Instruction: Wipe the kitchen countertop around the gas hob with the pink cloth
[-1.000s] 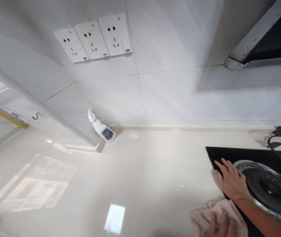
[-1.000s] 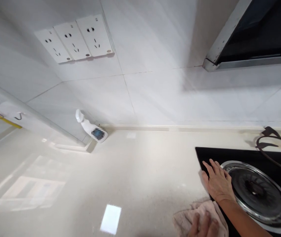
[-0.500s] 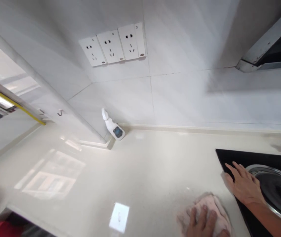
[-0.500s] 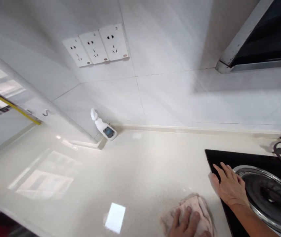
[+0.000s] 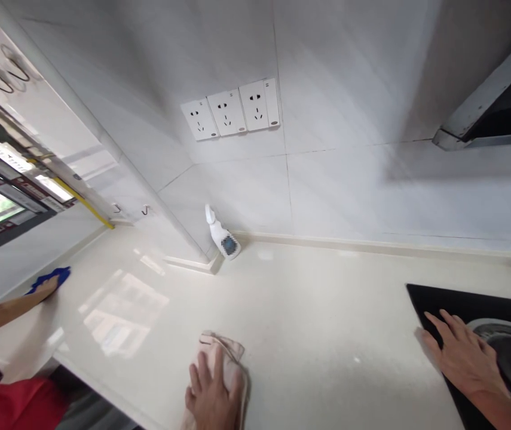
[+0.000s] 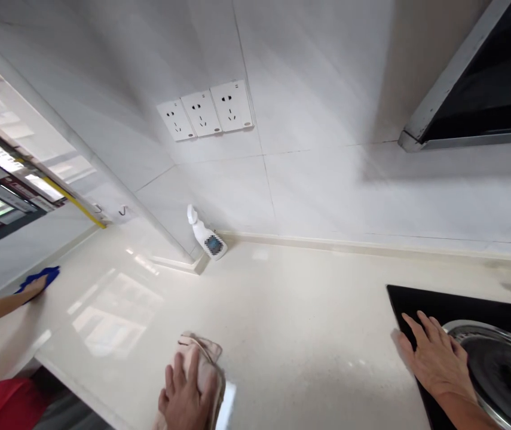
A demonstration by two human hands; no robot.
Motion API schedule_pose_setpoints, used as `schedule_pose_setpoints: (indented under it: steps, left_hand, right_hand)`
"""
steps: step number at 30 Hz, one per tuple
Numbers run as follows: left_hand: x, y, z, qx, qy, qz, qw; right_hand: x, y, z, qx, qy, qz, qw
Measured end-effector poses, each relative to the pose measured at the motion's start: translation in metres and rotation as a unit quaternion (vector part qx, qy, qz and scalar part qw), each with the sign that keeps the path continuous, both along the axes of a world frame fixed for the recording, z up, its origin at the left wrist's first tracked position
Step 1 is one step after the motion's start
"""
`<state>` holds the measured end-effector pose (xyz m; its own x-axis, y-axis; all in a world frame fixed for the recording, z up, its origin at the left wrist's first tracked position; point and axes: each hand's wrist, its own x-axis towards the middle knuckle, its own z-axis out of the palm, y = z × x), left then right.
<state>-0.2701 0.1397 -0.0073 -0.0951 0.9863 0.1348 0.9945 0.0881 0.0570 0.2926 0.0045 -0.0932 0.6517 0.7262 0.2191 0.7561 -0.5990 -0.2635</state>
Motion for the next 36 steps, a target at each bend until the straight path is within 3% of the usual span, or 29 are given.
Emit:
schedule_pose_setpoints:
  steps: [3,5,7,11,14,15,18,20,22,26,28,31,34,36]
  left_hand:
    - [0.03,0.027,0.017,-0.022,-0.027,0.06,0.998]
    - [0.059,0.032,0.02,-0.043,-0.042,0.029,0.998]
    - [0.092,0.024,0.016,-0.061,-0.052,-0.045,0.996]
    - [0.157,-0.024,-0.015,-0.03,-0.082,-0.251,0.964]
    - [0.2,-0.075,-0.051,0.064,-0.089,-0.451,0.886]
    - [0.213,-0.091,-0.063,0.114,-0.083,-0.491,0.86]
    - [0.234,-0.122,-0.087,0.267,-0.084,-0.514,0.811]
    - [0.226,-0.124,-0.09,0.325,-0.095,-0.511,0.79]
    - [0.198,-0.114,-0.084,0.33,-0.091,-0.505,0.792]
    - [0.1,-0.083,-0.065,0.265,-0.021,-0.444,0.856]
    - [0.05,-0.071,-0.056,0.177,0.001,-0.367,0.913]
    - [-0.008,-0.053,-0.039,0.065,0.0,-0.176,0.982]
    - [-0.034,-0.026,-0.019,0.024,-0.002,-0.017,1.0]
    - [-0.032,-0.005,-0.007,0.015,0.004,0.059,0.998]
  right_hand:
    - [-0.002,0.001,0.004,-0.008,0.0,-0.005,1.0]
    - [-0.003,0.001,0.006,-0.02,0.007,-0.005,1.0]
    - [-0.002,0.002,0.008,-0.03,0.017,-0.004,0.999]
    - [-0.002,0.002,0.006,-0.023,0.013,0.0,1.0]
    - [-0.002,0.001,0.002,-0.012,-0.002,0.005,1.0]
    - [-0.001,0.001,0.002,-0.011,-0.004,0.006,1.0]
    - [0.0,0.001,0.001,-0.013,0.001,0.01,1.0]
    - [0.001,0.001,0.002,-0.016,0.008,0.008,1.0]
    - [0.001,0.001,0.005,-0.018,0.014,0.004,1.0]
    - [0.001,0.001,0.008,-0.018,0.027,0.002,0.999]
    - [0.0,0.001,0.007,-0.016,0.028,0.008,0.999]
    - [0.0,0.001,0.005,-0.007,0.021,0.007,1.0]
    - [-0.001,0.001,0.005,-0.011,0.02,-0.001,1.0]
    - [-0.002,0.001,0.009,-0.025,0.028,0.002,0.999]
